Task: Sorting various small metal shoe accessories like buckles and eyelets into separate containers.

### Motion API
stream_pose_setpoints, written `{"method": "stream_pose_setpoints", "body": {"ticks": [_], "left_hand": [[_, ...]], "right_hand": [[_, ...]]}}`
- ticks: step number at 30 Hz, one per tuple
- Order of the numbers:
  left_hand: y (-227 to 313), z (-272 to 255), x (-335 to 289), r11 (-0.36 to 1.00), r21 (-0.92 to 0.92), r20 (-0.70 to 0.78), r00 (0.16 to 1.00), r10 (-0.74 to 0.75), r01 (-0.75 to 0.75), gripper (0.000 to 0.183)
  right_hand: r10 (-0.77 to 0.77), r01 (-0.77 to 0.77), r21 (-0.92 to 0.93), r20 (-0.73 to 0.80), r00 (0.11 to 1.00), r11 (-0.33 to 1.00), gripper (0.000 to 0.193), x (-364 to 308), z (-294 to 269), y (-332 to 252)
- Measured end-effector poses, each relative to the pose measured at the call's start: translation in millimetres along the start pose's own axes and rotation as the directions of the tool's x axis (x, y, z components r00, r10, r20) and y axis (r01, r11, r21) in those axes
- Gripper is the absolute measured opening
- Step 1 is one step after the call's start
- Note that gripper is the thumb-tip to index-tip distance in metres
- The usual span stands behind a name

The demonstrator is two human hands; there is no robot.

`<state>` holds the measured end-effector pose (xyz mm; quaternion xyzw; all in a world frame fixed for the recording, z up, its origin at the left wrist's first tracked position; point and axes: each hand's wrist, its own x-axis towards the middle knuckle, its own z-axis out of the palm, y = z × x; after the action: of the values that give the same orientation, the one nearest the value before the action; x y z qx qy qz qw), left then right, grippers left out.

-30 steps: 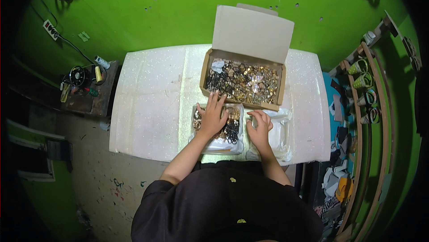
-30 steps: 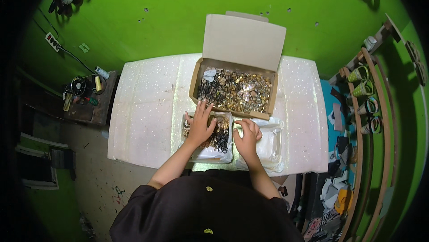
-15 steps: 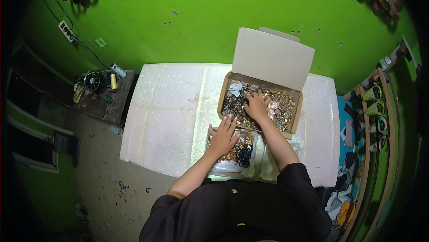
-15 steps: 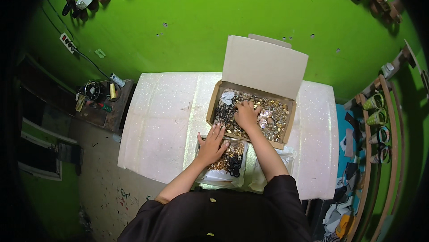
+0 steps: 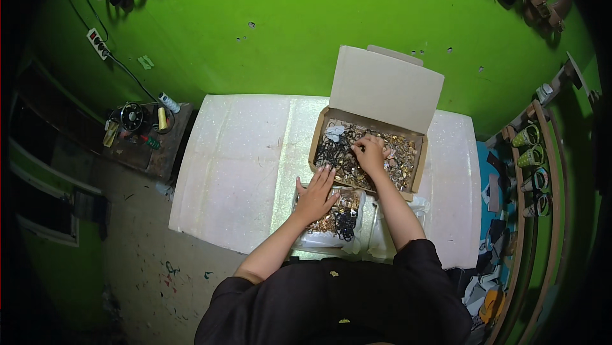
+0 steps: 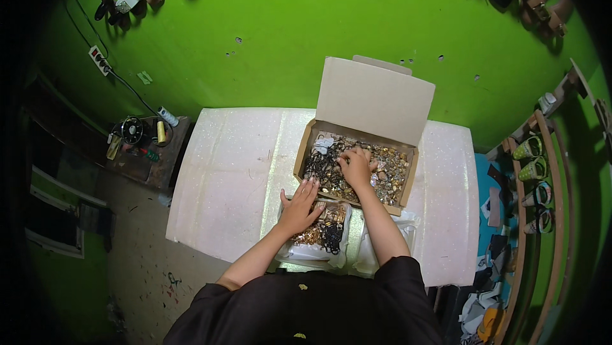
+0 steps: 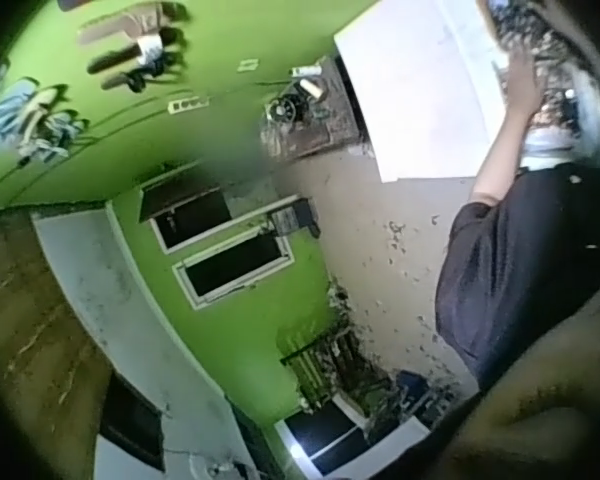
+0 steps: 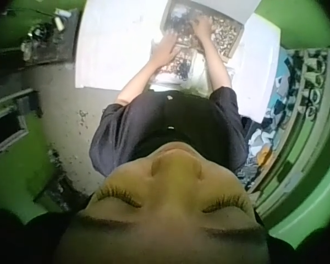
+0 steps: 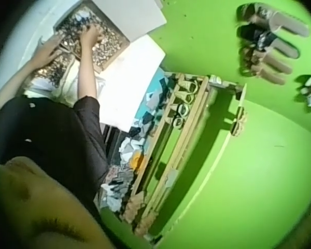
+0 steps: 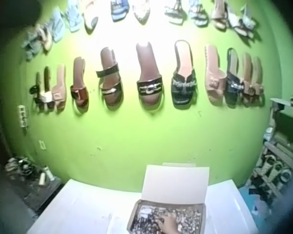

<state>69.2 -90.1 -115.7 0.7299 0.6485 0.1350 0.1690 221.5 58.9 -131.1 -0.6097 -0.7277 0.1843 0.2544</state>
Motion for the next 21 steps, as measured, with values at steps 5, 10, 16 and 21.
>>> {"method": "stream_pose_setpoints", "body": {"ticks": [5,10,16,21], "left_hand": [[-0.2,3.7,2.8,1.0,-0.012,-0.016,1.0,-0.006,0.006,0.067],[3.9,4.2,7.9,0.997,-0.064,-0.031,0.999,-0.041,0.039,0.07],[8.9,-13.3,17.7,0.936,-0.346,-0.176,0.975,-0.133,0.065,0.067],[29.8,-59.2,17.3,0.773,-0.612,-0.375,0.922,-0.096,-0.168,0.066]], "right_hand": [[-0.104,0.117,0.112,-0.117,0.988,0.987,0.015,4.9,-36.5,-19.3],[-0.176,0.212,0.232,-0.166,0.97,0.949,0.016,2.5,-82.7,-51.8],[-0.228,0.257,0.335,-0.123,0.966,0.907,0.018,-20.6,-122.9,-81.1],[-0.302,0.319,0.487,-0.114,0.946,0.813,0.021,-50.4,-137.7,-88.2]]}}
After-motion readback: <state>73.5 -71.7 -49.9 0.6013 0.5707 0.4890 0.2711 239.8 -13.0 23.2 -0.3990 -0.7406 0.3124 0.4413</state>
